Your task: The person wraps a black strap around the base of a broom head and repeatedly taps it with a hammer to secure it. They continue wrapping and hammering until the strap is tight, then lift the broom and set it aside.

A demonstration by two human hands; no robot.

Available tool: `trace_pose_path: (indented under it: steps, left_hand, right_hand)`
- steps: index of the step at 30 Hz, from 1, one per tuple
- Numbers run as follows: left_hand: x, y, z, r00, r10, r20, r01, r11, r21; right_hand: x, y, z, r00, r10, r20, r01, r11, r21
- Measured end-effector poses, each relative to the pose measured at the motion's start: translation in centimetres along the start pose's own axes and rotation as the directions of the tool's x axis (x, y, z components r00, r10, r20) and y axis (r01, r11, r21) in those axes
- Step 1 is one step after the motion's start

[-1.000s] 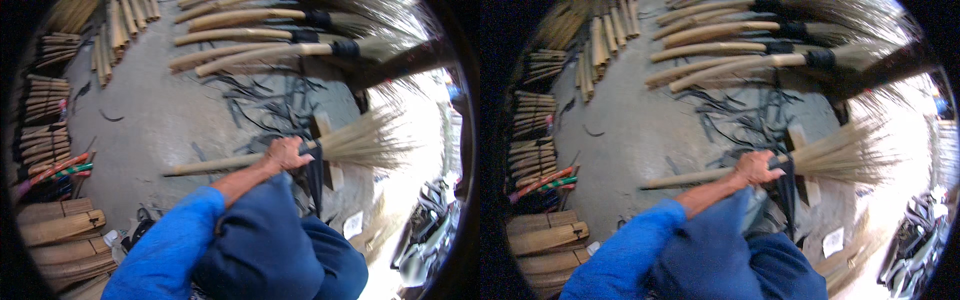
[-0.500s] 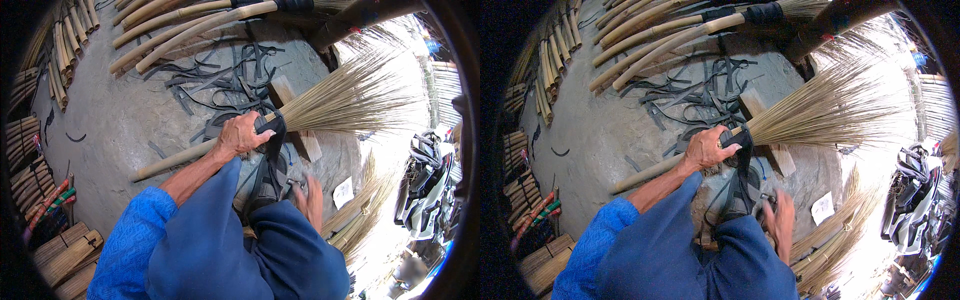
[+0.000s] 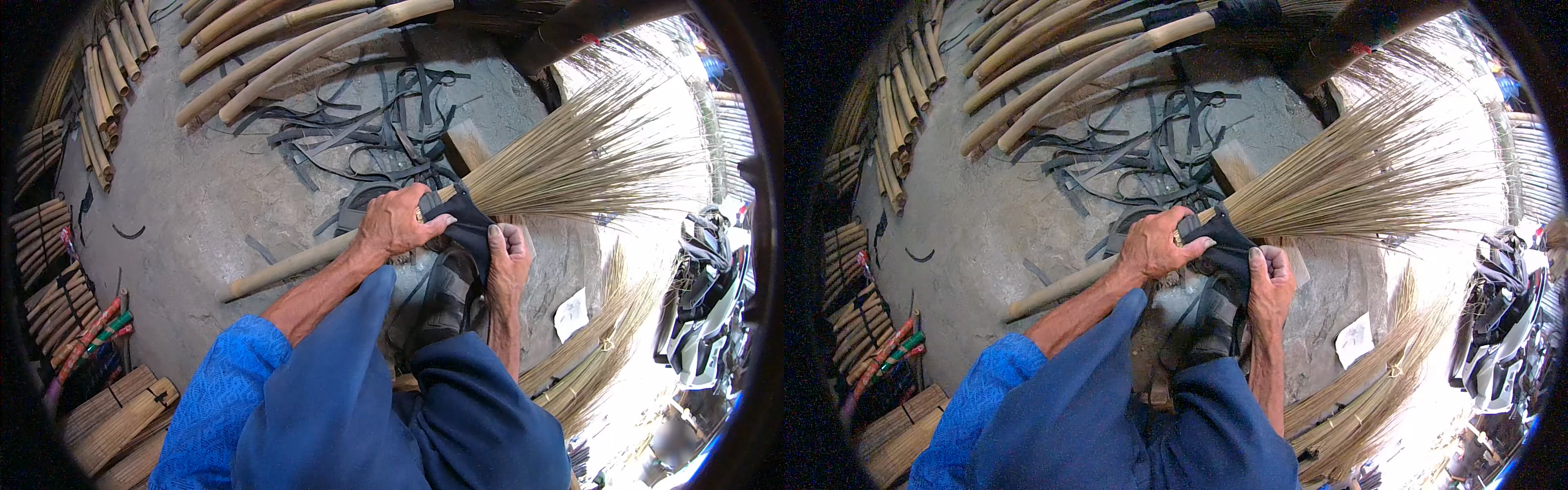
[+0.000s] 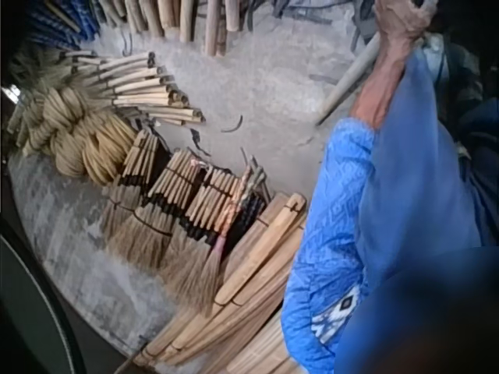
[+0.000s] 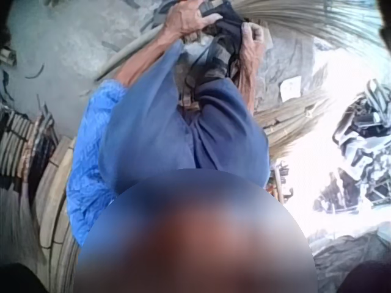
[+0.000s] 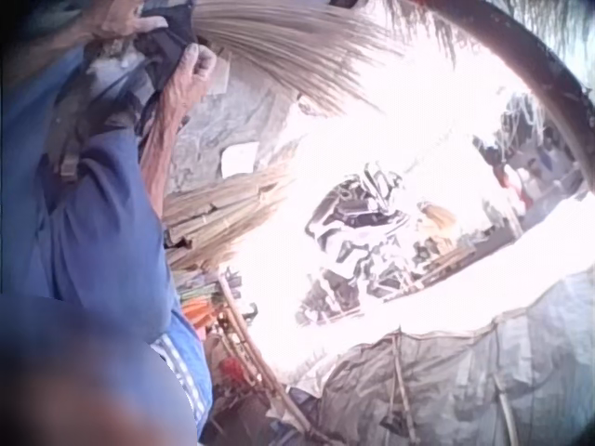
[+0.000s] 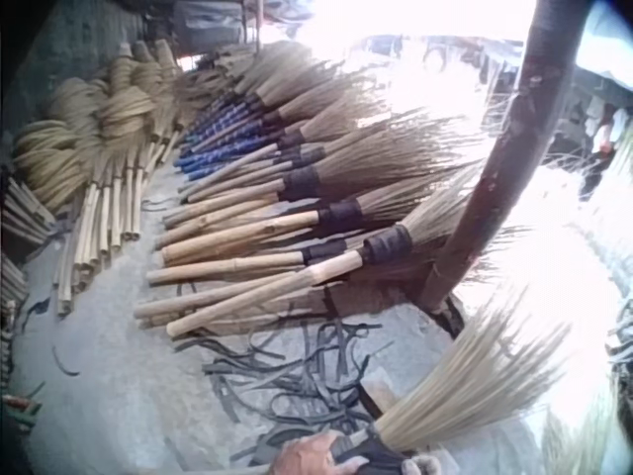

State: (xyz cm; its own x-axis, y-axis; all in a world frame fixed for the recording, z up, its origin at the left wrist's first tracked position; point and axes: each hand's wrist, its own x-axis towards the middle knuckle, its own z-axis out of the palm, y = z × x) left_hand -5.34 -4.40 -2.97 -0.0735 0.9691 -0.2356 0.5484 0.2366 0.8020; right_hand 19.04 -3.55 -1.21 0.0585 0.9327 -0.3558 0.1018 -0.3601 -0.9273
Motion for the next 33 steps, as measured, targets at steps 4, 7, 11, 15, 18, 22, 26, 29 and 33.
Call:
trace_pose_path:
  steps: [4,7,11,15,18,22,26,29,33]
  left_hand:
    - [3.0,-1.9,-1.9,0.977,-0.002,0.215,0.044,0.980,-0.194]
    - [5.1,-2.2,-4.1,0.896,-0.110,0.431,0.290,0.879,-0.378]
    - [3.4,-0.6,-4.8,0.972,0.185,-0.142,-0.187,0.982,0.002]
    - [1.6,1.1,-2.2,0.976,0.209,-0.055,-0.188,0.946,0.263]
    - [2.9,0.6,-2.0,0.984,0.178,-0.001,-0.177,0.979,0.106]
    - [3.2,0.7,-2.5,0.947,0.079,0.311,-0.040,0.991,-0.129]
    - [0.1,1.7,0.1,0.990,0.130,0.054,-0.137,0.979,0.148]
    - [-0.1,1.0,1.4,0.967,0.231,-0.104,-0.209,0.960,0.183]
    - [0.4,0.1,1.6,0.945,0.295,-0.138,-0.265,0.943,0.200]
  right_hand:
    - [1.8,0.9,2.2,0.998,0.055,0.017,-0.053,0.993,-0.104]
    - [3.2,1.2,3.8,0.994,-0.052,0.101,0.075,0.967,-0.243]
    - [4.3,1.1,5.2,0.980,-0.140,0.142,0.169,0.960,-0.221]
    - [4.4,0.4,6.0,0.978,-0.154,0.141,0.178,0.968,-0.175]
    - [3.3,-0.9,5.3,0.992,-0.061,0.112,0.081,0.978,-0.191]
    - [1.1,-2.6,4.1,0.992,-0.053,0.112,0.068,0.988,-0.141]
    - [0.6,-3.1,5.0,0.996,-0.047,0.075,0.062,0.974,-0.216]
    - [0.2,-3.3,5.1,0.994,-0.019,0.108,0.024,0.999,-0.048]
    - [-2.1,-3.3,3.2,0.991,0.117,0.061,-0.120,0.992,0.050]
